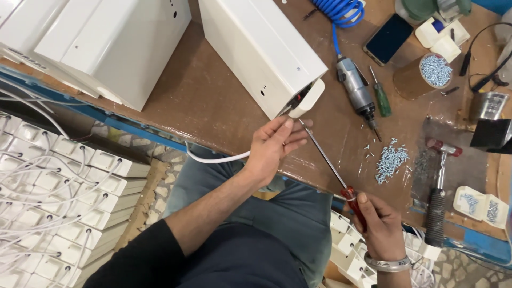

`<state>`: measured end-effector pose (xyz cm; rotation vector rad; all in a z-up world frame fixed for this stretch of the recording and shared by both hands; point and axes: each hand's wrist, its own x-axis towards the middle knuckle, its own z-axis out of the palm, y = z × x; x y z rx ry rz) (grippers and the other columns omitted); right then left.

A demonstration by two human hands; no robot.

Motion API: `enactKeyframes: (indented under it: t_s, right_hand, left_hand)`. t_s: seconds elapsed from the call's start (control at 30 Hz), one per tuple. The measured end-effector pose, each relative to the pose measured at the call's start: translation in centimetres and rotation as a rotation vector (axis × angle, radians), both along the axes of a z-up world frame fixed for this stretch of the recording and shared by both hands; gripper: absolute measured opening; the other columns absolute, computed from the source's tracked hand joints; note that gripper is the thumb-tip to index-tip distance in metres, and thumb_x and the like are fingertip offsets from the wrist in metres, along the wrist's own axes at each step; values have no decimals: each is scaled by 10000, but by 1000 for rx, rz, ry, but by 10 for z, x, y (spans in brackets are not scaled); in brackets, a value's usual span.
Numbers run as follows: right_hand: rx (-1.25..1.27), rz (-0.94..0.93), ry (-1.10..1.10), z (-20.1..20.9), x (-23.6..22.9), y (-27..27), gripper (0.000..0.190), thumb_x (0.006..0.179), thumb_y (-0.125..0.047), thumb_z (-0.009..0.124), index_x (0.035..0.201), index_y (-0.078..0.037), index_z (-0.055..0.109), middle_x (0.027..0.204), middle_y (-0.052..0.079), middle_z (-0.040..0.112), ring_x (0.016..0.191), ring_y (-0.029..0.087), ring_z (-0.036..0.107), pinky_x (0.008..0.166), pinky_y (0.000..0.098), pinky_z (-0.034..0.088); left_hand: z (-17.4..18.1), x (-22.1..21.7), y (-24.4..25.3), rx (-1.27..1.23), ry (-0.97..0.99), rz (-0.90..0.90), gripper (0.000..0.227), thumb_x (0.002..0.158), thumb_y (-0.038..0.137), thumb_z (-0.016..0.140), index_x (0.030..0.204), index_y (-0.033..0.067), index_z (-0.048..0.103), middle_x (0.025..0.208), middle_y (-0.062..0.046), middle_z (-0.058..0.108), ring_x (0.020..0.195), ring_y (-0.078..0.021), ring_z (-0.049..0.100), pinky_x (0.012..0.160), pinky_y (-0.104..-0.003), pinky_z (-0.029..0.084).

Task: The person holds a white plastic enclosure on the workbench and drives screws into its side using a red-handled screwdriver, steadying the box with the other hand. They reposition the enclosure and continue screwing, then pick up a pneumatic screwdriver to drive a screw into the enclosure.

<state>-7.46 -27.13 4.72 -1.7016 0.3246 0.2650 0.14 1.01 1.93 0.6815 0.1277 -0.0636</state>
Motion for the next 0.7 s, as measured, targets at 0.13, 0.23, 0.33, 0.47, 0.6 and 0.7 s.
enactKeyframes:
  t_s: [0.13,0.23,0.33,0.47,0.6,0.7]
  right_hand:
    - [28,16,-1,-6,-4,-4,380,1029,-279,615,972,82,716,737,92,688,510,73,440,446,241,308]
    - [14,19,-9,-9,-7,-6,392,1037,-288,616,964,80,731,710,84,657,501,73,412,443,242,280]
    - [33,4,5,-14,-11,-10,383,1038,-281,608,963,76,725,717,75,656,499,70,404,442,243,278]
    - [77,-27,-10,-2,-14,1,336,995,-262,596,1008,45,731,757,57,716,497,60,421,432,238,302]
    - [-57,55,-27,-3,-22,-8,317,997,-237,609,1080,15,782,745,39,715,515,59,449,437,235,337]
    - [-80,18,-59,-9,-30,-13,259,975,-186,653,1093,4,782,787,51,759,536,55,476,454,230,378]
  left_hand:
    - [5,-3,0,-12,80,-107,346,1069,213,548,1333,-6,595,1268,-182,703,1090,-221,704,977,-351,586]
    - [10,-4,-1,-1,101,-131,356,1054,221,563,1340,14,604,1242,-168,713,1078,-207,711,958,-341,594]
    - [8,-4,-3,55,128,-149,345,1046,229,574,1318,24,631,1225,-136,726,1037,-184,721,912,-309,594]
    - [-2,-5,-7,53,69,-189,331,1044,218,599,1309,27,653,1197,-119,744,986,-156,716,854,-271,586]
    - [-1,-8,-8,221,158,-145,284,1007,200,640,1226,24,686,1125,-106,771,919,-136,720,729,-238,546]
    - [-2,-8,0,254,117,-92,248,994,169,666,1173,1,706,1072,-120,777,884,-134,716,752,-263,595]
